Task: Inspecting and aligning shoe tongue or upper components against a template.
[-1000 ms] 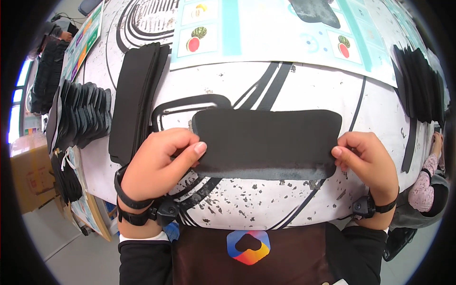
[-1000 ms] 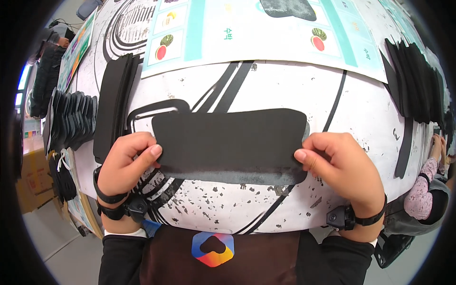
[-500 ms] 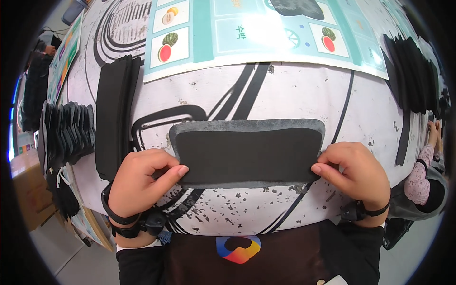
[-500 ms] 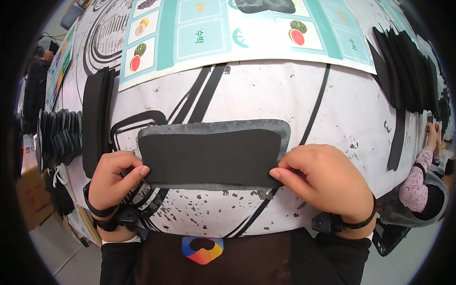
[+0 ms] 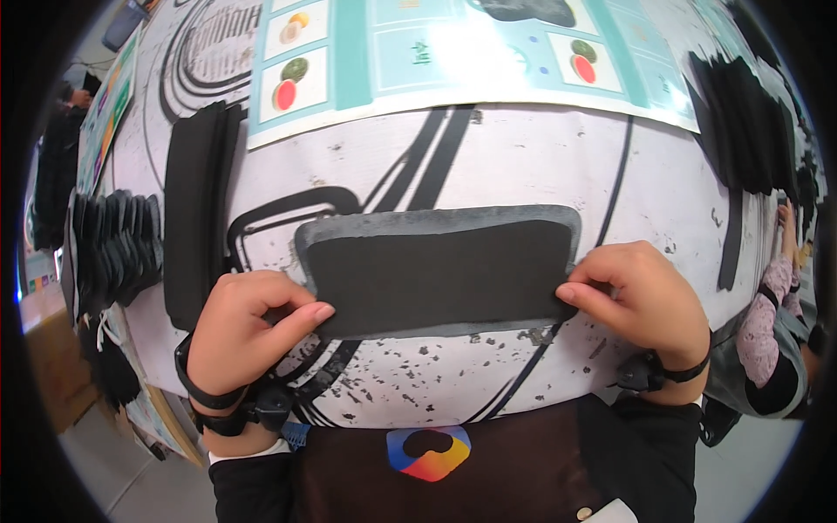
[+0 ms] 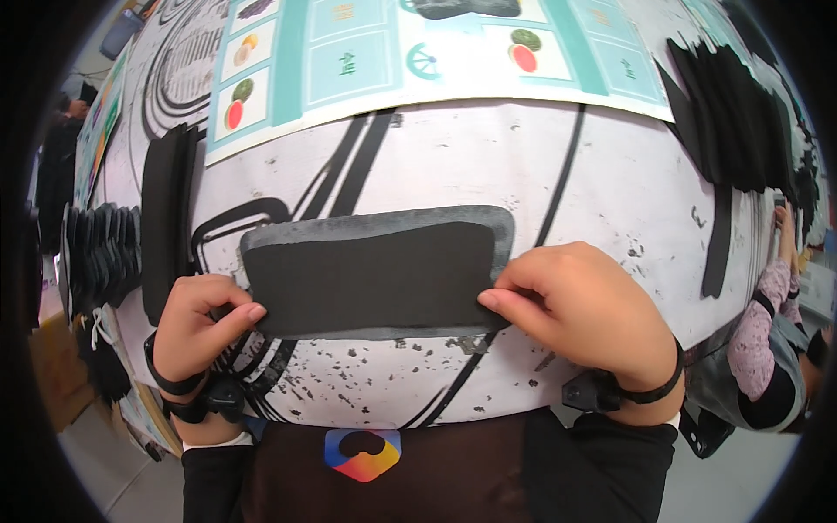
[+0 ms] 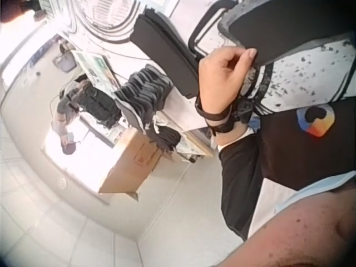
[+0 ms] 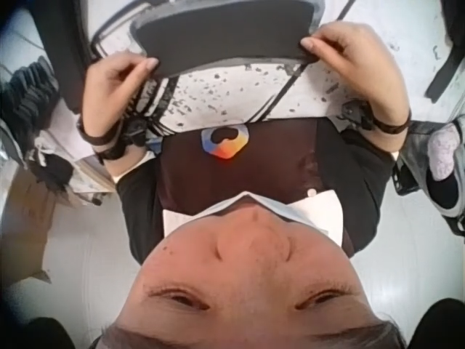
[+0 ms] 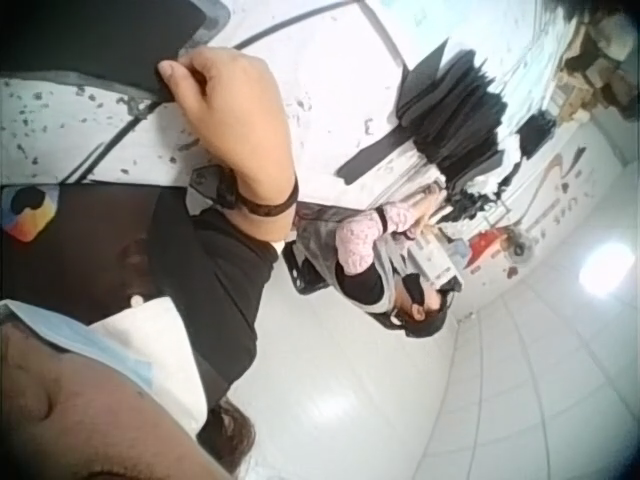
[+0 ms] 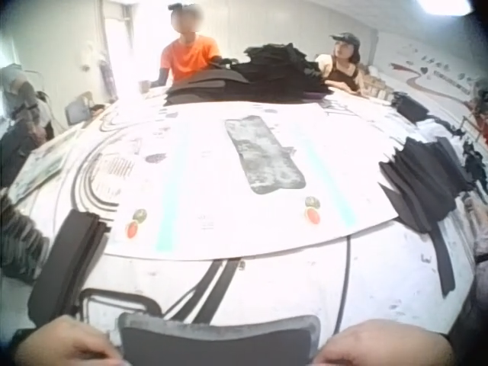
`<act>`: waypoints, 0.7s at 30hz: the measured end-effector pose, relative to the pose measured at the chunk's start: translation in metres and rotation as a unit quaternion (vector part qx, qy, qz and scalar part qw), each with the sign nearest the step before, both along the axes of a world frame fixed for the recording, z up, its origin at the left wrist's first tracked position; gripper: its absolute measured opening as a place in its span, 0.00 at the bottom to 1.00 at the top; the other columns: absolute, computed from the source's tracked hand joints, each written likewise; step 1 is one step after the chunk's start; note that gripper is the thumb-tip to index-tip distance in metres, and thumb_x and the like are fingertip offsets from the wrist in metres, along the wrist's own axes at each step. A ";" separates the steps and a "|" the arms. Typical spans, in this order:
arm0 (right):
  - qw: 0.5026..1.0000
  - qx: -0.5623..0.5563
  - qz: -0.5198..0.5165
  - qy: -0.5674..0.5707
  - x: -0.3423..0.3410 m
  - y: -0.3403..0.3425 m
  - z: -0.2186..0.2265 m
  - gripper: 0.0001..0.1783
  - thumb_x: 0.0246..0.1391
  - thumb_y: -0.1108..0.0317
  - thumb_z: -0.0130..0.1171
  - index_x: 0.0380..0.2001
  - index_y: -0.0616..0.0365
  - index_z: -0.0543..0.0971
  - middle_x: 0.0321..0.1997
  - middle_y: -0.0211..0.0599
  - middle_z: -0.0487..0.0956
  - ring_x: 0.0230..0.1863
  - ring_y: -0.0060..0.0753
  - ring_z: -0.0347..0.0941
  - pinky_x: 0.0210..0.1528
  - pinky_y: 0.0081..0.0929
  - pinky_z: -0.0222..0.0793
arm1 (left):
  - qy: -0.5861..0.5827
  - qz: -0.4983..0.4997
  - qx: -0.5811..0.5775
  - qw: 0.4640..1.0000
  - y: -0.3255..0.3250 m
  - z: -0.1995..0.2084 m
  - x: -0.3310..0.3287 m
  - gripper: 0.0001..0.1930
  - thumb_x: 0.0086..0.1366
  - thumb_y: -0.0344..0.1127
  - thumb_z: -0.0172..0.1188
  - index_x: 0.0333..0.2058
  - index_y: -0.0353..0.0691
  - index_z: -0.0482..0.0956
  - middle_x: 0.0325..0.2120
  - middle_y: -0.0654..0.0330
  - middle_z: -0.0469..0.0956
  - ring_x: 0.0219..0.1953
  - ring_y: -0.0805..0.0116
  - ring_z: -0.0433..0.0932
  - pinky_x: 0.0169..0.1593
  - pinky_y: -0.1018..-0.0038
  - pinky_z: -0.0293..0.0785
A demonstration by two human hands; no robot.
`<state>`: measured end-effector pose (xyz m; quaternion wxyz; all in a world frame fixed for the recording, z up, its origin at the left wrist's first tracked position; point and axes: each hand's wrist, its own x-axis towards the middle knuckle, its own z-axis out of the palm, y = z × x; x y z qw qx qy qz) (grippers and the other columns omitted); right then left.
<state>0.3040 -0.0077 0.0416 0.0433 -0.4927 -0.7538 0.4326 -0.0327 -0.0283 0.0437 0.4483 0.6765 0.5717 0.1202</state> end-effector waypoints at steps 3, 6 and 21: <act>1.000 0.001 -0.013 0.002 0.003 -0.001 0.002 0.11 0.46 0.66 0.59 0.19 0.63 0.75 0.15 0.43 0.71 0.17 0.44 0.68 0.21 0.31 0.61 | 0.004 -0.015 0.001 1.000 0.003 0.001 0.005 0.09 0.52 0.34 0.64 0.22 0.34 0.79 0.14 0.56 0.73 0.16 0.69 0.72 0.22 0.78 0.65; 0.999 -0.022 -0.045 -0.017 0.003 -0.004 0.006 0.10 0.45 0.68 0.60 0.19 0.64 0.75 0.15 0.42 0.71 0.17 0.41 0.68 0.21 0.29 0.61 | 0.007 -0.018 -0.003 1.000 0.004 -0.002 0.008 0.10 0.53 0.36 0.62 0.22 0.34 0.78 0.14 0.57 0.73 0.16 0.68 0.71 0.22 0.77 0.66; 0.997 -0.004 -0.070 -0.043 -0.007 -0.005 0.001 0.09 0.45 0.70 0.59 0.18 0.66 0.75 0.15 0.43 0.71 0.17 0.40 0.68 0.20 0.28 0.60 | 0.061 -0.001 0.019 0.998 0.000 -0.008 0.004 0.09 0.54 0.33 0.61 0.21 0.33 0.78 0.14 0.58 0.74 0.16 0.70 0.72 0.22 0.78 0.65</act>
